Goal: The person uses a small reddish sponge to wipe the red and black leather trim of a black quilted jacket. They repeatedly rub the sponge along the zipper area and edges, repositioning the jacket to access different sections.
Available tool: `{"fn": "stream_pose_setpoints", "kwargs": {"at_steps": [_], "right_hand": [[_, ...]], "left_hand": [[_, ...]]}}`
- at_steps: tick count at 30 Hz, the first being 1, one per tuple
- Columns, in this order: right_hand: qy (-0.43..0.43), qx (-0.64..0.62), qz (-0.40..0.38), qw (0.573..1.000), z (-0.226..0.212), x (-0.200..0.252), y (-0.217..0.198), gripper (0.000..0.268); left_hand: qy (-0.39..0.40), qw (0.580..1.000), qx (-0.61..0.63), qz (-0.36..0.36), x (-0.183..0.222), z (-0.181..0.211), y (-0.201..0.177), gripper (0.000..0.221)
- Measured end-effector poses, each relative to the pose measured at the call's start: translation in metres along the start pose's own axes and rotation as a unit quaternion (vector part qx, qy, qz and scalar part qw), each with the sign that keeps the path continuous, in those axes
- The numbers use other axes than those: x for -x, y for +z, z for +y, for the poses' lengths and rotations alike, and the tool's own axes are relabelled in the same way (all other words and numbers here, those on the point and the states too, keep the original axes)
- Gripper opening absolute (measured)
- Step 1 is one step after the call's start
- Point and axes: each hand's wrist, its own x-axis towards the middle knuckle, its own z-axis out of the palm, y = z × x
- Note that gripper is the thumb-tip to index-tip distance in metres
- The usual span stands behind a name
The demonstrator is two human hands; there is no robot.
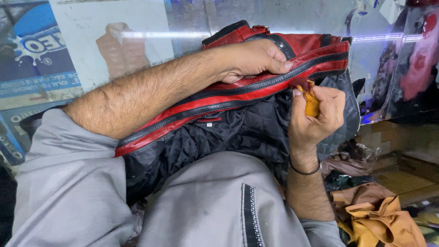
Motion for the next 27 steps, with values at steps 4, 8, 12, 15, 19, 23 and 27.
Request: {"fn": "stream_pose_setpoints", "kwargs": {"at_steps": [4,8,12,15,19,23,27], "right_hand": [[-0.005,0.013,0.001,1.0,-0.002,-0.006,0.0,0.03],[-0.026,0.01,-0.008,1.0,-0.015,-0.005,0.007,0.032],[-0.033,-0.011,-0.048,0.998,-0.034,0.008,0.013,0.035],[-0.065,-0.022,-0.035,0.997,-0.033,0.008,0.011,0.036],[-0.033,0.02,0.003,0.999,-0.017,-0.006,0.003,0.034],[-0.017,0.012,-0.006,1.0,-0.019,-0.006,0.008,0.034],[-0.047,-0.035,-0.056,0.997,-0.036,0.01,0.018,0.035]], "left_hand": [[-0.012,1.0,0.006,0.01,0.0,0.0,0.002,0.027],[-0.015,1.0,0.015,0.001,0.001,0.0,0.001,0.028],[-0.02,1.0,0.024,0.001,-0.001,0.0,0.0,0.028],[-0.014,0.999,0.046,-0.01,-0.002,-0.002,-0.001,0.027],[-0.008,0.999,0.042,-0.004,-0.004,-0.004,-0.001,0.026],[-0.005,0.999,0.041,-0.011,-0.004,-0.004,0.0,0.026],[-0.017,0.999,0.04,-0.005,-0.001,-0.002,-0.001,0.027]]}}
